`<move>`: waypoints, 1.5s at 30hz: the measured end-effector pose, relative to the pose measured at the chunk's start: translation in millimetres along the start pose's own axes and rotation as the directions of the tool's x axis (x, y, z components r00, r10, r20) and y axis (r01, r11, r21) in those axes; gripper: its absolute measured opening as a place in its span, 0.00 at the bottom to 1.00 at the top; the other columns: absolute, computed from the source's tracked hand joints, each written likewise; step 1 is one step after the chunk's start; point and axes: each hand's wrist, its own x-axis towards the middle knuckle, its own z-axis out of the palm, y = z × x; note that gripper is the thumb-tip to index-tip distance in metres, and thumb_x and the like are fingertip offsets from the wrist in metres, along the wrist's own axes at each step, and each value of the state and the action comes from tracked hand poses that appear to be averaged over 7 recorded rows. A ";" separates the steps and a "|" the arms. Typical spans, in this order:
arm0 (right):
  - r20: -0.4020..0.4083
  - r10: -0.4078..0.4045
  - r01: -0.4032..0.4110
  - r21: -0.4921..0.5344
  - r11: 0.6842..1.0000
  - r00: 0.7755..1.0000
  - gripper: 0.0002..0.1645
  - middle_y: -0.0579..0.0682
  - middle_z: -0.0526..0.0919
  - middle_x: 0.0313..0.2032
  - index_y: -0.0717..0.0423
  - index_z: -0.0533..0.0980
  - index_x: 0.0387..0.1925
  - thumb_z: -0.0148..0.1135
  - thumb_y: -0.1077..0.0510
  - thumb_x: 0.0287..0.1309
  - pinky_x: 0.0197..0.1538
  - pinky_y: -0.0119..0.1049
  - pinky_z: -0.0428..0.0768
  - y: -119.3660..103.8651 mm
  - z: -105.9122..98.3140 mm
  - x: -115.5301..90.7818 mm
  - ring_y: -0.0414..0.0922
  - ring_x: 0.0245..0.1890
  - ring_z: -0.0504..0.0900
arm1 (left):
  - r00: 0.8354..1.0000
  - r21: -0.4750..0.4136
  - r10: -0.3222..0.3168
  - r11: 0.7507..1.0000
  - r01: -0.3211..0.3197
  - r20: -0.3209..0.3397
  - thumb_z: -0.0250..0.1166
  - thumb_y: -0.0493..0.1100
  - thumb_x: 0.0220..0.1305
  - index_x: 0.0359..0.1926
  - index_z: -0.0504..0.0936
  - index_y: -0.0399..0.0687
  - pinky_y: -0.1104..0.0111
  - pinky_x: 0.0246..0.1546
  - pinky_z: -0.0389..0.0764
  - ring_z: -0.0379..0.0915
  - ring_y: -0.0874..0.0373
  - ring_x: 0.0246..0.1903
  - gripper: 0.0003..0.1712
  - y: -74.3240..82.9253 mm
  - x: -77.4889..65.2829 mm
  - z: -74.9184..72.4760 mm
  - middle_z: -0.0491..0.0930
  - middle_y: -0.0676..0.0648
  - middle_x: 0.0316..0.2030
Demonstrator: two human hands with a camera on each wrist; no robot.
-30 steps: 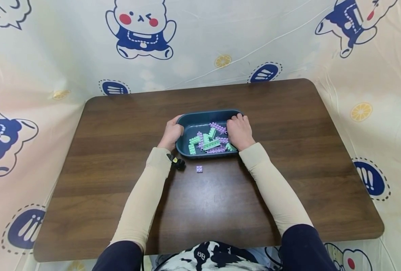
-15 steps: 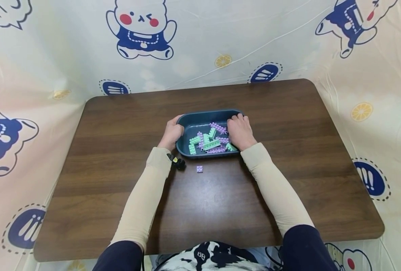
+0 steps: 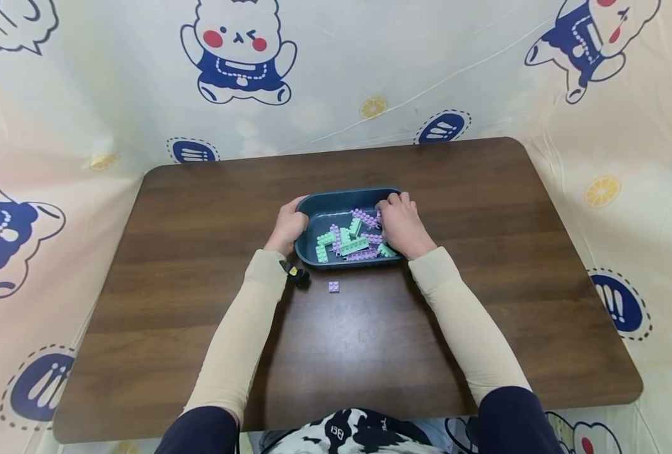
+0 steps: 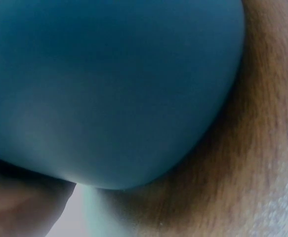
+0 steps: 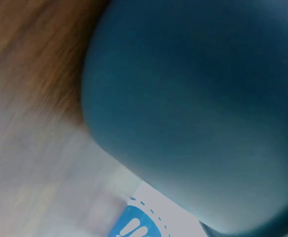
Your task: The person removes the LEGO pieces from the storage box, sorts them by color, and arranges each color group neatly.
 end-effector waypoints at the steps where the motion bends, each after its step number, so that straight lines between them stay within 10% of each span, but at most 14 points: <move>1: -0.007 -0.006 0.006 0.006 1.000 1.000 0.18 0.61 0.75 0.47 0.66 0.78 0.51 0.61 0.60 0.63 0.51 0.50 0.65 0.1 0.2 -1.6 0.56 0.48 0.63 | 1.000 -0.002 0.001 1.000 -0.001 0.001 0.44 0.29 0.63 0.67 0.71 0.54 0.53 0.64 0.64 0.65 0.52 0.60 0.33 -0.7 0.0 0.0 0.70 0.50 0.63; 20: -0.201 -0.151 0.155 0.005 0.988 0.968 0.18 0.59 0.75 0.41 0.68 0.76 0.49 0.64 0.63 0.60 0.44 0.45 0.66 -19.4 -6.2 -42.3 0.54 0.42 0.65 | 1.000 -0.005 0.007 1.000 -0.007 0.005 0.44 0.29 0.62 0.67 0.71 0.54 0.52 0.64 0.64 0.65 0.52 0.60 0.34 -6.1 0.5 -2.3 0.70 0.50 0.63; 45: -0.233 -0.281 0.294 0.025 0.955 0.931 0.18 0.55 0.75 0.43 0.63 0.78 0.49 0.67 0.64 0.56 0.45 0.42 0.68 -48.5 16.0 -90.4 0.52 0.42 0.67 | 0.999 0.029 0.033 0.999 -0.033 0.000 0.44 0.29 0.61 0.67 0.71 0.53 0.53 0.63 0.65 0.67 0.53 0.58 0.33 -2.6 1.6 0.4 0.71 0.50 0.62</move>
